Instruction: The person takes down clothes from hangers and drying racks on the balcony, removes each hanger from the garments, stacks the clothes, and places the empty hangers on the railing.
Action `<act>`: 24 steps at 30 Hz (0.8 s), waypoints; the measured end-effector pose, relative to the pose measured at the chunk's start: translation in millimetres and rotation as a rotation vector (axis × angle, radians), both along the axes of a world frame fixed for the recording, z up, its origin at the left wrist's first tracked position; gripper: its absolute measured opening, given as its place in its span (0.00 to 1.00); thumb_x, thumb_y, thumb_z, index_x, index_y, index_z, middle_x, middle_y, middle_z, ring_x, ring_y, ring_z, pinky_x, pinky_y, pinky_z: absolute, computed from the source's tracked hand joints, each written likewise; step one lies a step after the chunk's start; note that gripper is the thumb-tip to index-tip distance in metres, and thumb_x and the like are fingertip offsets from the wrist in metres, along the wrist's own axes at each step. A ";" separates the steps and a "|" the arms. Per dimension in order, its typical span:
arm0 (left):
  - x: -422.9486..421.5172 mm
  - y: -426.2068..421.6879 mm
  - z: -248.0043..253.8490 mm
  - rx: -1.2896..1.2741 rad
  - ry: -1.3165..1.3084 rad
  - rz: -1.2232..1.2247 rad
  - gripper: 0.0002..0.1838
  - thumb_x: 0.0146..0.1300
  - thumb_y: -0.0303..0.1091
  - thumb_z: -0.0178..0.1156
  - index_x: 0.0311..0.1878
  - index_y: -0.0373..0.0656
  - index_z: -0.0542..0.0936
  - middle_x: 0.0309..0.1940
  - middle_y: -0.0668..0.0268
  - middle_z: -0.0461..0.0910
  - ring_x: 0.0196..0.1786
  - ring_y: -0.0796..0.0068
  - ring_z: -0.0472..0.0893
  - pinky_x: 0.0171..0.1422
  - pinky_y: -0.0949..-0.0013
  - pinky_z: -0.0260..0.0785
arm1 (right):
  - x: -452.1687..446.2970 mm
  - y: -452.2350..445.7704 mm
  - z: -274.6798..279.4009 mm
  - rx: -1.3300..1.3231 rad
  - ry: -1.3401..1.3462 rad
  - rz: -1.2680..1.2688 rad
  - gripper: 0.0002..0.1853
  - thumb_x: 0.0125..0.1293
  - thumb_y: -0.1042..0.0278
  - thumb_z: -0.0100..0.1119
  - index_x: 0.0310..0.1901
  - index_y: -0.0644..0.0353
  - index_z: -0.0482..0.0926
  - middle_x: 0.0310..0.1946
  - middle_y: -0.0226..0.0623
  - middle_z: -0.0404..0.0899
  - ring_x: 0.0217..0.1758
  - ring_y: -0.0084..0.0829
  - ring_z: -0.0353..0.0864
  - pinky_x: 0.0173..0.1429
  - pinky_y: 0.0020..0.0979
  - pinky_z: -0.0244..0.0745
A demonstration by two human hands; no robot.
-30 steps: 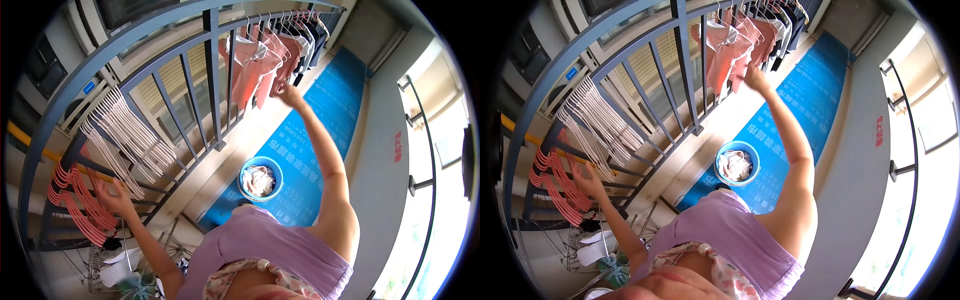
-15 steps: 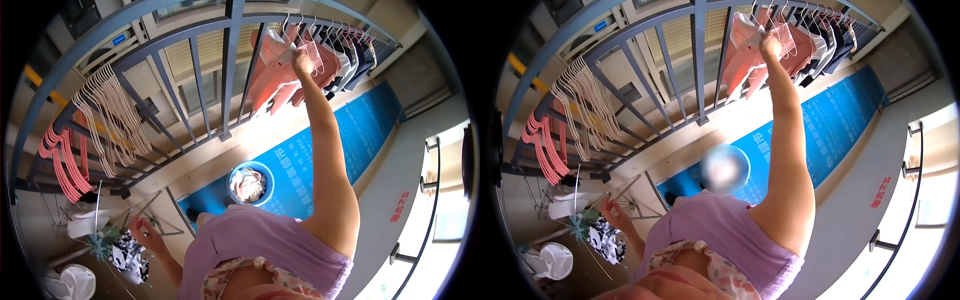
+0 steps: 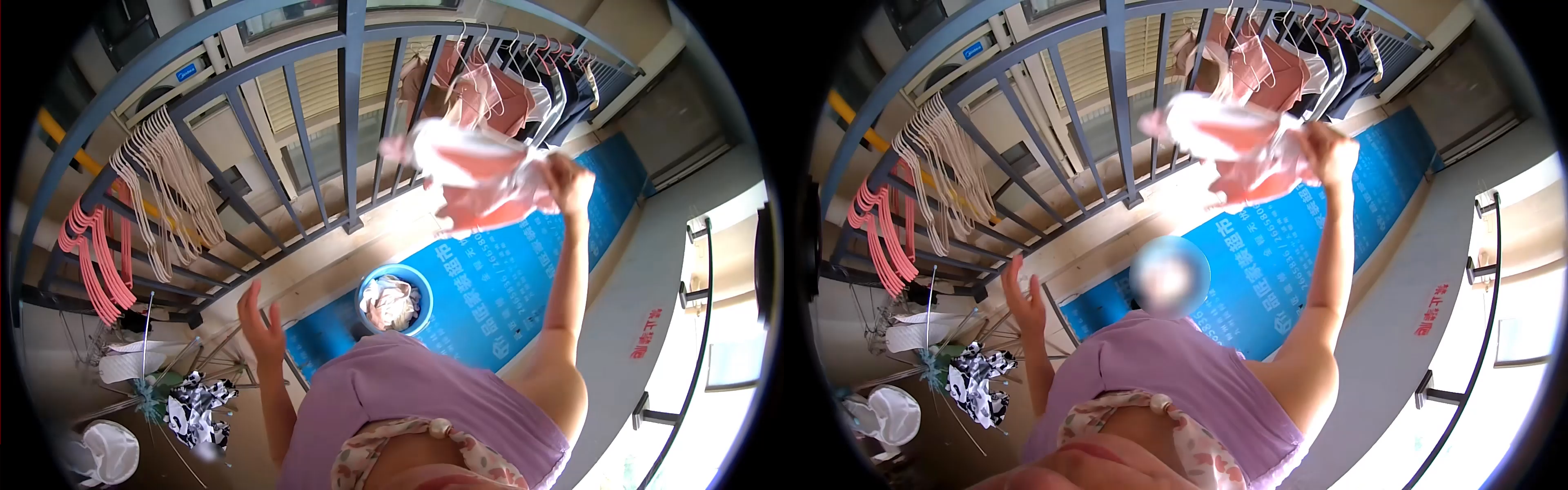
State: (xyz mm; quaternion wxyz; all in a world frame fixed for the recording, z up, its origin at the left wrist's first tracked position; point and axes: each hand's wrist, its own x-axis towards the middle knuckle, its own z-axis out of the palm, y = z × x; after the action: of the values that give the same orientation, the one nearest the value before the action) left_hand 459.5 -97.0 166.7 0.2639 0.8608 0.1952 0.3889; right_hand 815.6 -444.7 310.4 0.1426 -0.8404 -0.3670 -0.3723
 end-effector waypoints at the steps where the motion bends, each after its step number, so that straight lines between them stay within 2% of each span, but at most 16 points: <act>1: 12.4 -8.3 10.1 0.077 0.030 -0.023 0.20 0.58 0.31 0.53 0.54 0.37 0.67 0.50 0.54 0.69 0.52 0.57 0.68 0.56 0.62 0.60 | -29.6 6.3 -0.1 0.009 0.073 0.095 0.10 0.49 0.61 0.62 0.22 0.57 0.74 0.11 0.35 0.69 0.14 0.34 0.70 0.18 0.30 0.65; 2: 23.3 -17.7 20.8 0.155 0.061 -0.047 0.22 0.58 0.33 0.53 0.55 0.38 0.66 0.52 0.54 0.67 0.54 0.56 0.66 0.58 0.61 0.58 | -50.5 11.4 -6.2 -0.020 0.117 0.155 0.10 0.48 0.62 0.62 0.22 0.57 0.75 0.12 0.35 0.68 0.13 0.32 0.70 0.17 0.30 0.64; 3: 32.7 -25.2 29.0 0.229 0.089 -0.081 0.21 0.58 0.34 0.53 0.54 0.37 0.66 0.50 0.53 0.69 0.52 0.55 0.68 0.56 0.61 0.59 | -68.1 19.4 -12.8 -0.046 0.162 0.215 0.09 0.48 0.63 0.63 0.21 0.58 0.75 0.12 0.34 0.68 0.13 0.31 0.69 0.17 0.29 0.63; 5: 38.1 -34.2 39.2 0.381 0.153 -0.156 0.20 0.57 0.36 0.53 0.52 0.36 0.67 0.45 0.53 0.72 0.48 0.53 0.71 0.51 0.61 0.63 | -101.8 43.9 -26.7 -0.073 0.137 0.368 0.11 0.49 0.58 0.62 0.20 0.55 0.73 0.14 0.31 0.71 0.16 0.32 0.71 0.19 0.30 0.65; 8: 6.8 -28.1 4.7 -0.115 0.271 -0.207 0.18 0.57 0.37 0.54 0.46 0.35 0.69 0.35 0.53 0.74 0.37 0.51 0.74 0.39 0.60 0.66 | -140.7 77.0 -27.3 -0.066 0.175 0.563 0.11 0.47 0.57 0.62 0.21 0.54 0.74 0.17 0.29 0.72 0.19 0.31 0.72 0.22 0.28 0.66; 11: -31.5 -27.8 30.4 -0.011 0.004 -0.142 0.15 0.56 0.38 0.55 0.40 0.35 0.70 0.26 0.55 0.74 0.27 0.50 0.73 0.30 0.59 0.64 | -169.7 107.3 -30.9 -0.094 0.164 0.707 0.11 0.49 0.56 0.60 0.22 0.53 0.73 0.16 0.26 0.68 0.19 0.29 0.71 0.21 0.29 0.64; 12: -45.1 -32.2 37.3 0.176 0.039 -0.121 0.15 0.55 0.38 0.58 0.39 0.36 0.71 0.27 0.55 0.74 0.25 0.52 0.72 0.29 0.59 0.63 | -180.5 120.1 -37.9 -0.132 0.150 0.779 0.11 0.50 0.56 0.59 0.22 0.53 0.72 0.17 0.26 0.67 0.19 0.29 0.70 0.20 0.30 0.63; 15: -69.8 -47.0 59.2 0.285 0.006 -0.097 0.15 0.53 0.39 0.60 0.36 0.38 0.72 0.25 0.57 0.73 0.24 0.54 0.72 0.27 0.59 0.62 | -203.3 157.6 -53.0 -0.129 0.160 0.912 0.13 0.51 0.54 0.57 0.21 0.52 0.70 0.18 0.26 0.65 0.21 0.29 0.67 0.22 0.30 0.60; 16: -74.0 -43.2 66.2 0.245 0.071 -0.060 0.14 0.53 0.40 0.61 0.32 0.39 0.71 0.23 0.58 0.72 0.24 0.56 0.72 0.27 0.61 0.63 | -206.4 166.2 -52.5 -0.150 0.147 0.901 0.12 0.52 0.53 0.56 0.23 0.53 0.72 0.20 0.26 0.66 0.26 0.28 0.67 0.29 0.29 0.60; 17: -78.5 -40.9 72.1 0.210 0.073 -0.013 0.14 0.53 0.40 0.60 0.32 0.39 0.70 0.23 0.58 0.71 0.25 0.56 0.72 0.27 0.61 0.63 | -214.0 172.5 -55.8 -0.165 0.151 0.851 0.17 0.49 0.48 0.57 0.34 0.53 0.77 0.29 0.28 0.70 0.35 0.29 0.67 0.38 0.32 0.59; 19: -87.7 -35.3 79.9 0.144 0.082 0.073 0.13 0.54 0.39 0.60 0.30 0.39 0.70 0.22 0.59 0.70 0.25 0.55 0.72 0.26 0.61 0.63 | -244.5 182.7 -44.6 0.009 0.277 0.762 0.33 0.44 0.43 0.60 0.51 0.53 0.71 0.46 0.36 0.68 0.49 0.36 0.64 0.52 0.40 0.55; 21: -100.6 -29.1 75.7 0.198 0.057 0.131 0.13 0.56 0.38 0.58 0.31 0.38 0.70 0.24 0.58 0.71 0.27 0.55 0.73 0.27 0.60 0.63 | -283.8 205.4 -70.2 0.239 0.344 0.585 0.46 0.39 0.39 0.63 0.60 0.53 0.60 0.57 0.45 0.58 0.60 0.46 0.55 0.62 0.49 0.43; 22: -106.7 -27.5 74.9 0.238 0.052 0.150 0.13 0.56 0.38 0.58 0.31 0.38 0.70 0.24 0.58 0.71 0.27 0.55 0.73 0.27 0.60 0.63 | -299.2 220.5 -86.7 0.318 0.389 0.550 0.46 0.41 0.43 0.63 0.61 0.54 0.58 0.59 0.48 0.54 0.64 0.52 0.48 0.65 0.53 0.36; 23: -111.9 -26.8 74.4 0.279 0.048 0.169 0.13 0.56 0.39 0.57 0.32 0.38 0.70 0.25 0.57 0.72 0.27 0.54 0.73 0.28 0.60 0.63 | -307.9 230.3 -98.0 0.311 0.373 0.472 0.41 0.44 0.52 0.63 0.60 0.55 0.59 0.58 0.50 0.55 0.63 0.53 0.50 0.64 0.54 0.38; 24: -117.7 -26.1 81.1 0.274 0.048 0.184 0.13 0.56 0.39 0.57 0.32 0.38 0.70 0.25 0.57 0.72 0.28 0.54 0.73 0.28 0.60 0.63 | -306.0 236.6 -109.9 0.348 0.350 0.468 0.40 0.44 0.58 0.63 0.60 0.58 0.57 0.58 0.53 0.54 0.62 0.54 0.51 0.63 0.54 0.42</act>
State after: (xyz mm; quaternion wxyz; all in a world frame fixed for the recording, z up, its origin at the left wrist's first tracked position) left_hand 341.8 -123.1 247.7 0.1023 0.8763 0.2246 0.4137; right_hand 509.6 -208.0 200.4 0.4266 -0.7475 -0.4508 -0.2366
